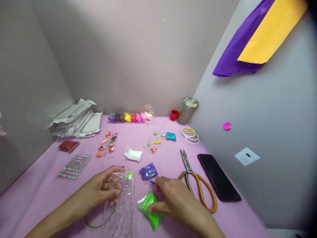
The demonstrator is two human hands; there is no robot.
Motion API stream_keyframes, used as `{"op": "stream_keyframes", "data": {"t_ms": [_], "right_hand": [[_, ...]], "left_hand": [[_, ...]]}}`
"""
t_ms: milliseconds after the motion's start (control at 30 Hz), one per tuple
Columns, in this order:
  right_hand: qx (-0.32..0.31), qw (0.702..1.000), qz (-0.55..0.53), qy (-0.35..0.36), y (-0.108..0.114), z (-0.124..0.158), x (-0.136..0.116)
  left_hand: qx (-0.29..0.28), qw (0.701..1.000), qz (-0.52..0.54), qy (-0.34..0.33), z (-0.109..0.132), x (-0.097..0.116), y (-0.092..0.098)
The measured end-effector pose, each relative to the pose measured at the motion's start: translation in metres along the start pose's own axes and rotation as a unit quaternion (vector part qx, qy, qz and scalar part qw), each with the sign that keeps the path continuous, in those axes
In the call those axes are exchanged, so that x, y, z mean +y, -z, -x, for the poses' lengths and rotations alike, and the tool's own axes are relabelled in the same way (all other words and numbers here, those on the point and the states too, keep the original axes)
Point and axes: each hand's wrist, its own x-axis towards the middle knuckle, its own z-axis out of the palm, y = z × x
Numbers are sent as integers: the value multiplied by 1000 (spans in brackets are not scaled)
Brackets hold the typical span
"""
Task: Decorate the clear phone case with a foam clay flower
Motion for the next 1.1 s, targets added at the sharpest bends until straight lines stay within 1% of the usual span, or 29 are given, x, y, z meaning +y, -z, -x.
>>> {"op": "stream_keyframes", "data": {"t_ms": [67, 100, 200, 267, 367, 433, 500, 600, 667, 733, 833, 967, 1100], "right_hand": [[-34, 999, 18, -10, -5, 0, -4], [-51, 998, 30, -22, -8, 0, -6], [-95, 992, 75, -46, -16, -2, -13], [-100, 990, 95, -42, -18, -2, -14], [-79, 994, 79, -9, -17, -1, -12], [-55, 997, 45, 9, -15, 1, -11], [-31, 999, -8, 16, -13, 2, -12], [12, 994, -104, 43, -12, 4, -14], [33, 987, -146, 61, -13, 4, -16], [38, 984, -161, 65, -14, 4, -16], [42, 985, -158, 62, -15, 2, -15], [47, 984, -159, 61, -14, 0, -15], [51, 986, -143, 70, -14, 1, -16]], "left_hand": [[21, 996, -86, -9, 1, 0, 4], [37, 989, -145, -19, 1, -1, 7], [85, 947, -305, -51, 0, -5, 16], [121, 926, -350, -73, -1, -8, 22], [159, 915, -355, -107, -1, -6, 23], [167, 911, -346, -151, 1, 0, 17], [152, 914, -320, -196, 6, 7, 6], [92, 934, -266, -218, 12, 14, -13], [53, 942, -251, -216, 14, 15, -24], [32, 946, -242, -211, 14, 13, -29], [32, 953, -229, -196, 13, 9, -32], [42, 964, -216, -150, 13, 8, -31], [36, 970, -205, -126, 12, 8, -31]]}}
